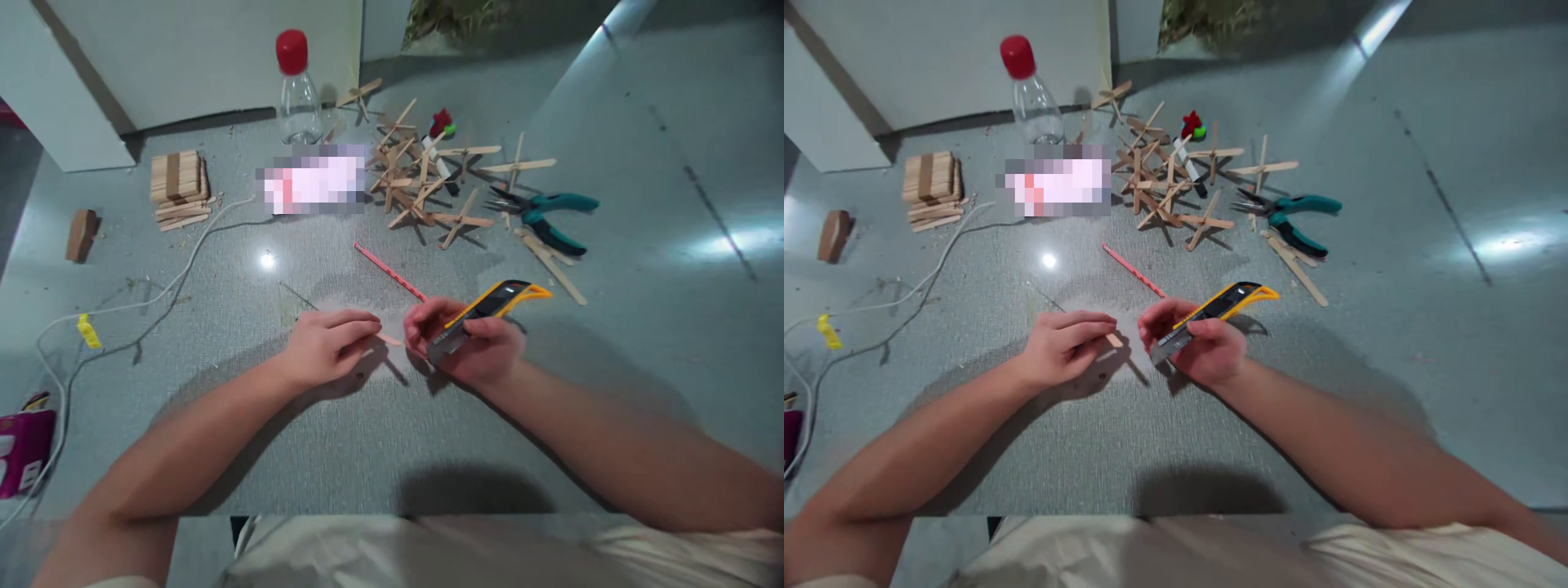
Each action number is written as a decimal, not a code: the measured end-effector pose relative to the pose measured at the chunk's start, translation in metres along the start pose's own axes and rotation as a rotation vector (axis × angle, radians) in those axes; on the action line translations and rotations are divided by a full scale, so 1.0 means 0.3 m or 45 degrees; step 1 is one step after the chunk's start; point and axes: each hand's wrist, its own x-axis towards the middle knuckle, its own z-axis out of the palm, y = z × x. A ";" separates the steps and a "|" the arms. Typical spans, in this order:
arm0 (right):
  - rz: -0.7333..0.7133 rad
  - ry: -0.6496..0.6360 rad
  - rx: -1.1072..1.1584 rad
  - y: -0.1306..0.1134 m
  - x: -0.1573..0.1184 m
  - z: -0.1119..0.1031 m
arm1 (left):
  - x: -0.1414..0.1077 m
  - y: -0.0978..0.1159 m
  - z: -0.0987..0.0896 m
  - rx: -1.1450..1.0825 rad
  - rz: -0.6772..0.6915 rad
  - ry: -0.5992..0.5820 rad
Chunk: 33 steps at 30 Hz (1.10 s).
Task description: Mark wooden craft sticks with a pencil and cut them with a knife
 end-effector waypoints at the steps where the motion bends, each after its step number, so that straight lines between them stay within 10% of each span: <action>1: -0.028 0.019 0.005 0.001 0.006 0.000 | -0.006 -0.006 -0.003 0.058 0.024 0.019; 17: -0.185 0.303 -0.563 -0.027 -0.062 -0.038 | 0.016 -0.054 -0.010 0.101 0.305 -0.178; 24: -0.378 -0.022 -1.633 -0.066 -0.080 0.020 | 0.021 -0.053 -0.037 0.000 0.256 -0.222; 33: -0.610 -0.368 -1.714 -0.040 -0.049 0.032 | 0.026 -0.030 -0.028 0.021 0.082 -0.191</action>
